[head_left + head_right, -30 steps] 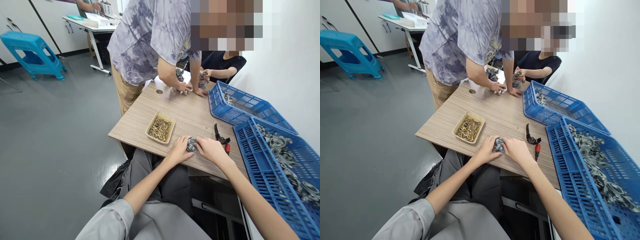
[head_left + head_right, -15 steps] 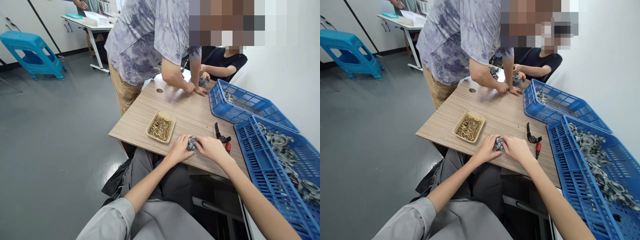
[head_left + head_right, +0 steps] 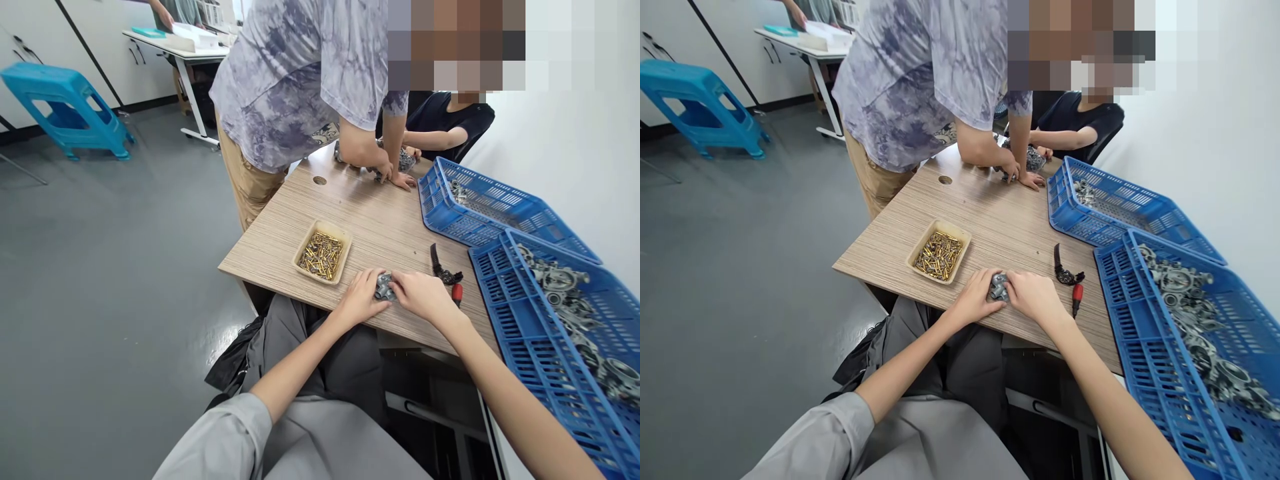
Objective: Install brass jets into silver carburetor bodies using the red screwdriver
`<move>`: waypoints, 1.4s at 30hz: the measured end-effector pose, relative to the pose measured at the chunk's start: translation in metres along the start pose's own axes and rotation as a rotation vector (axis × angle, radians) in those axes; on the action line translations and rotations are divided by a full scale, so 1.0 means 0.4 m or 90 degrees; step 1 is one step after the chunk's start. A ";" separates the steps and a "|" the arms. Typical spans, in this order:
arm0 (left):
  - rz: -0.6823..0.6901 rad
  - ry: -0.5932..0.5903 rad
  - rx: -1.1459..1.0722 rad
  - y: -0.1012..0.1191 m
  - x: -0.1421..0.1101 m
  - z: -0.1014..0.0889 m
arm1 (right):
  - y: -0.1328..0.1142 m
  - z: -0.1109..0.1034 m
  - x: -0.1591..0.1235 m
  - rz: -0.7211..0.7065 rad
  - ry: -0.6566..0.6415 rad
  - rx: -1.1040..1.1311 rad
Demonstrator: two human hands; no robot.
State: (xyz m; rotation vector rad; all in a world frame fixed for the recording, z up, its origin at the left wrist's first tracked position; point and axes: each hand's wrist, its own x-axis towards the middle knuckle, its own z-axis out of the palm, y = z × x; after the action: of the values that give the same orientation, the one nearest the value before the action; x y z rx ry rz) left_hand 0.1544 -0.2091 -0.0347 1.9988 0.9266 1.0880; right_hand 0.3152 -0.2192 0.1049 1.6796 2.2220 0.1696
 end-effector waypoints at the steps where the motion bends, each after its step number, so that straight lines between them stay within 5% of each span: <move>1: 0.000 0.000 0.001 0.000 0.000 0.000 | 0.000 0.000 0.000 0.002 -0.003 -0.002; 42: -0.008 -0.005 -0.005 0.014 -0.003 -0.010 | 0.003 0.003 0.008 -0.036 0.015 -0.007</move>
State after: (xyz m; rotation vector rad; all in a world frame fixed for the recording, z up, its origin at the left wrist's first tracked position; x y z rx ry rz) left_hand 0.1519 -0.2122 -0.0290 1.9866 0.9286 1.0751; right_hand 0.3158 -0.2161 0.1034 1.6157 2.2790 0.1875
